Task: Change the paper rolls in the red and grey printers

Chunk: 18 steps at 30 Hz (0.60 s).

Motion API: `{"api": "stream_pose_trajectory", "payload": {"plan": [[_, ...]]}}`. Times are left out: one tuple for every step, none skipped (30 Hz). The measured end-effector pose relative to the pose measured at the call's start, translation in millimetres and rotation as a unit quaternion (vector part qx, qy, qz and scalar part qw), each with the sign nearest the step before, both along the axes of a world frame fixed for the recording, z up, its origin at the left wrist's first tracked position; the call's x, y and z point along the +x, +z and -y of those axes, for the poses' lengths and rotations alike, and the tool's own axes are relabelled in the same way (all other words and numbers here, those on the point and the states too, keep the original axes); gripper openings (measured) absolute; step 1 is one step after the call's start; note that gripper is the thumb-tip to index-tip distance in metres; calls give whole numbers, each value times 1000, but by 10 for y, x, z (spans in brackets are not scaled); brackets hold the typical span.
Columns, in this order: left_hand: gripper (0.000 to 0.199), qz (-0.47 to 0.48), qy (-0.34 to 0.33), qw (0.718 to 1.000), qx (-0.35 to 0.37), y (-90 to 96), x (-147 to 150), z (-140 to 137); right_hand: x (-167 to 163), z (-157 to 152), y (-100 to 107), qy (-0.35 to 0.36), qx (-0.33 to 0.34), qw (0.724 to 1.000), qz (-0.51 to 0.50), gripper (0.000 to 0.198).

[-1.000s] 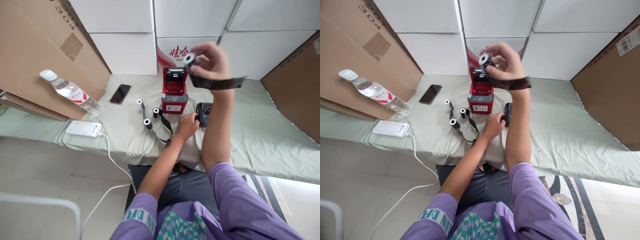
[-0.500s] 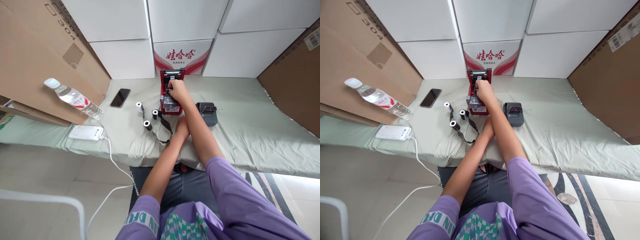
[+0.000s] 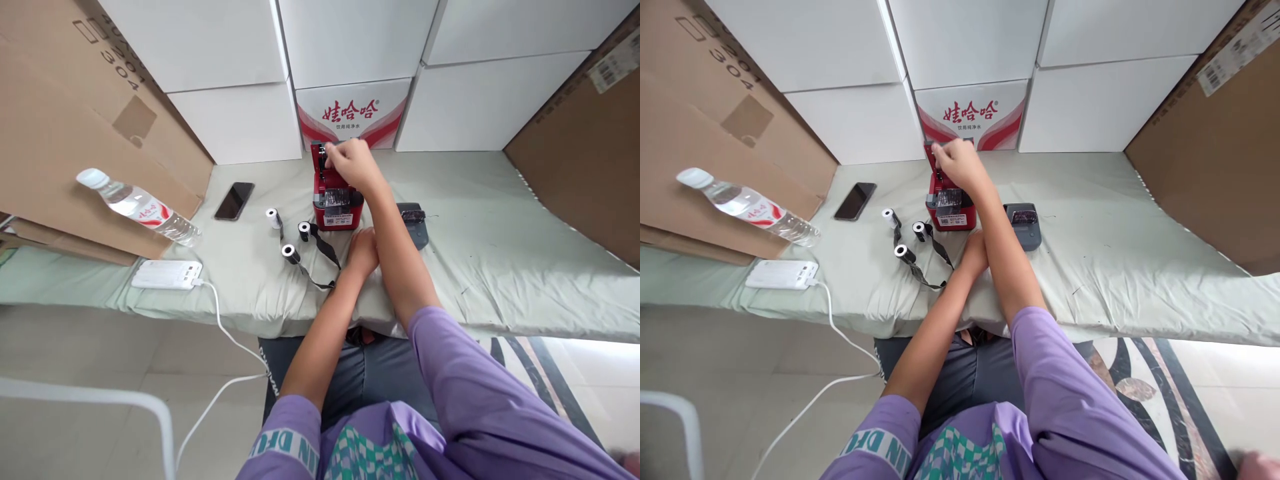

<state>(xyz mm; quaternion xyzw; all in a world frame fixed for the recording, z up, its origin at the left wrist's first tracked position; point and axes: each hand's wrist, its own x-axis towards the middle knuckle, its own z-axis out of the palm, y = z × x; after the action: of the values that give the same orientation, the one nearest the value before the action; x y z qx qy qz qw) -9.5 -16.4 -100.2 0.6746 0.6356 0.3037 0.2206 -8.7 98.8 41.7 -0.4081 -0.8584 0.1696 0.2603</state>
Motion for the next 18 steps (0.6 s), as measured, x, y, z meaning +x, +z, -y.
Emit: {"api": "stream_pose_trajectory", "payload": {"plan": [[19, -18, -8, 1000, 11, -1, 1, 6, 24, 10, 34, -2, 40, 999, -34, 58], [19, -32, -13, 999, 21, -3, 0, 13, 43, 10, 49, -6, 71, 996, -57, 55], [20, -41, -16, 999, 28, -6, -2, 19, 56, 2, 45, -11, 88, 994, -67, 50], [21, -44, -17, 998, 32, -8, -5, 24, 62, -12, 26, -15, 91, 994, -63, 45], [21, -44, -19, 998, 36, -9, -8, 28, 62, -25, 0, -19, 85, 995, -49, 42], [21, -45, -21, 998, 39, -8, -10, 31, 58, -34, -26, -25, 75, 996, -32, 40], [20, -47, -21, 998, 39, -5, -11, 32, 54, -32, -41, -29, 67, 997, -15, 40], [18, -50, -21, 998, 36, 0, -10, 32, 51, -17, -40, -32, 65, 997, 0, 40], [16, -51, -20, 998, 33, 5, -8, 32, 52, 11, -19, -33, 66, 997, 14, 41], [15, -50, -17, 998, 31, 10, -4, 31, 58, 53, 20, -33, 68, 997, 30, 42], [14, -47, -14, 998, 30, 14, 1, 31, 70, 104, 72, -33, 67, 996, 48, 44], [13, -42, -12, 999, 32, 16, 7, 30, 85, 160, 129, -32, 60, 995, 69, 45], [12, -35, -11, 999, 36, 15, 11, 30, 102, 214, 183, -31, 48, 994, 92, 45], [12, -29, -10, 999, 38, 10, 15, 30, 118, 263, 227, -31, 29, 993, 113, 44], [12, -23, -10, 999, 40, 3, 17, 28, 132, 302, 256, -32, 5, 991, 131, 42], [12, -16, -9, 999, 40, -8, 19, 26, 142, 331, 268, -32, -21, 989, 143, 41], [12, -10, -9, 999, 39, -21, 19, 22, 147, 348, 264, -32, -44, 987, 150, 41], [12, -3, -9, 999, 39, -34, 18, 18, 148, 355, 249, -30, -62, 986, 151, 42]]}}
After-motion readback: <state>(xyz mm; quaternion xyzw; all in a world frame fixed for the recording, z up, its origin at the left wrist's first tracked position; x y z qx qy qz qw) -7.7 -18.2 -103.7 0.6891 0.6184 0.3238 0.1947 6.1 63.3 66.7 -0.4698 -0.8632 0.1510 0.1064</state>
